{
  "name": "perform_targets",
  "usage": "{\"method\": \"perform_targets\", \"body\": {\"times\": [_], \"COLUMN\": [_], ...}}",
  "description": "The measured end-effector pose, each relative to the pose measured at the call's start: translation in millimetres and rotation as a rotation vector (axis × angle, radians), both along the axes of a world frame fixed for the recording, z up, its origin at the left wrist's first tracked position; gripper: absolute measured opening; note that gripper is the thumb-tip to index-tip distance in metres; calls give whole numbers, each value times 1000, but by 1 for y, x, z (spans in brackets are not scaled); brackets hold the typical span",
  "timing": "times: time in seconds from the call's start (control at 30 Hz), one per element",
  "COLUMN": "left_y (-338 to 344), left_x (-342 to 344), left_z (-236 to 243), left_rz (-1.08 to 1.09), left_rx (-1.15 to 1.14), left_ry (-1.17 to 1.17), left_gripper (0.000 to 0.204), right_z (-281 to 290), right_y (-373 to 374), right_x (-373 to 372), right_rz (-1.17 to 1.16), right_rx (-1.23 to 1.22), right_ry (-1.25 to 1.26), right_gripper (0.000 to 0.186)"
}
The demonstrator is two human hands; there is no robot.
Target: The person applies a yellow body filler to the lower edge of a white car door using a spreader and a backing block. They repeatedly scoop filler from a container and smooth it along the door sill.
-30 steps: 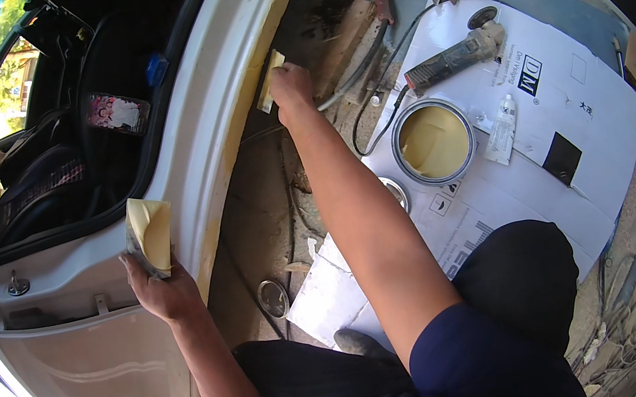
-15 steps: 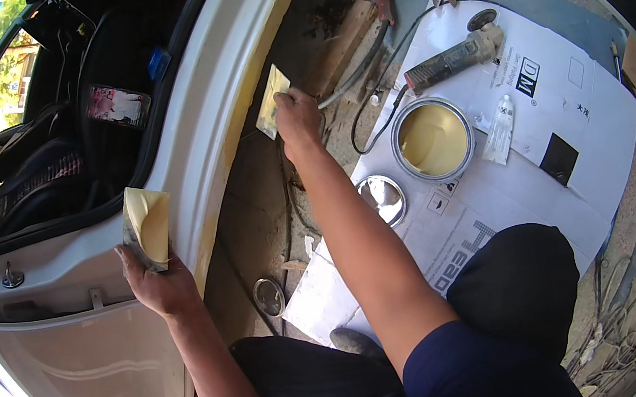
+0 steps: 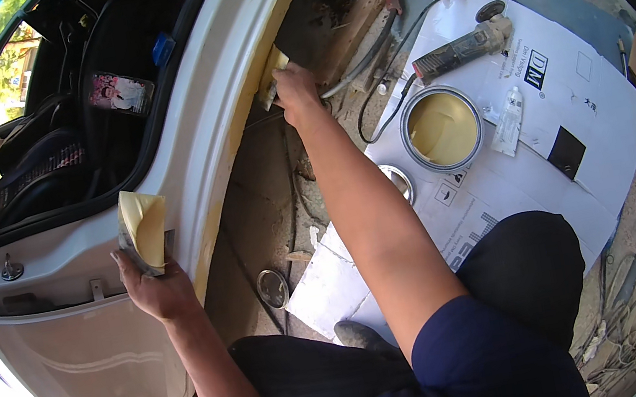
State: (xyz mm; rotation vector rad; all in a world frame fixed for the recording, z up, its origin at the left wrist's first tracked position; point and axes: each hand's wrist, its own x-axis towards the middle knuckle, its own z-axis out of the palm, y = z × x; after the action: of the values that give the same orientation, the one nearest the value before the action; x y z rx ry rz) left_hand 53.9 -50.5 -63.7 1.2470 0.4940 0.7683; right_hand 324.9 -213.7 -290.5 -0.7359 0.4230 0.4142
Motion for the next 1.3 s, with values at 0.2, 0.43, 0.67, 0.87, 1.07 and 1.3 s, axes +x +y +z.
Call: {"method": "perform_targets", "body": {"times": [0.2,0.43,0.67,0.87,1.07,1.3], "left_y": [8,1,-4,2,6,-4], "left_x": [0,4,4,5,0,5], "left_z": [-11,-10,-2,-10,-5,0], "left_rz": [108,85,-69,-48,-42,-59], "left_rx": [283,333,-17,-36,-23,-31], "left_ry": [92,128,-14,-12,2,-13], "left_gripper": [41,42,43,43,43,43], "right_z": [-1,-18,-17,-29,-14,-11], "right_y": [25,68,100,78,23,43], "right_x": [-34,-76,-132,-135,-46,-31], "right_rz": [141,145,233,185,-109,-213], "right_rx": [-156,-355,-449,-290,-573,-655], "right_ry": [-66,-248,-387,-62,-182,-366], "right_gripper": [33,18,25,29,26,35]}}
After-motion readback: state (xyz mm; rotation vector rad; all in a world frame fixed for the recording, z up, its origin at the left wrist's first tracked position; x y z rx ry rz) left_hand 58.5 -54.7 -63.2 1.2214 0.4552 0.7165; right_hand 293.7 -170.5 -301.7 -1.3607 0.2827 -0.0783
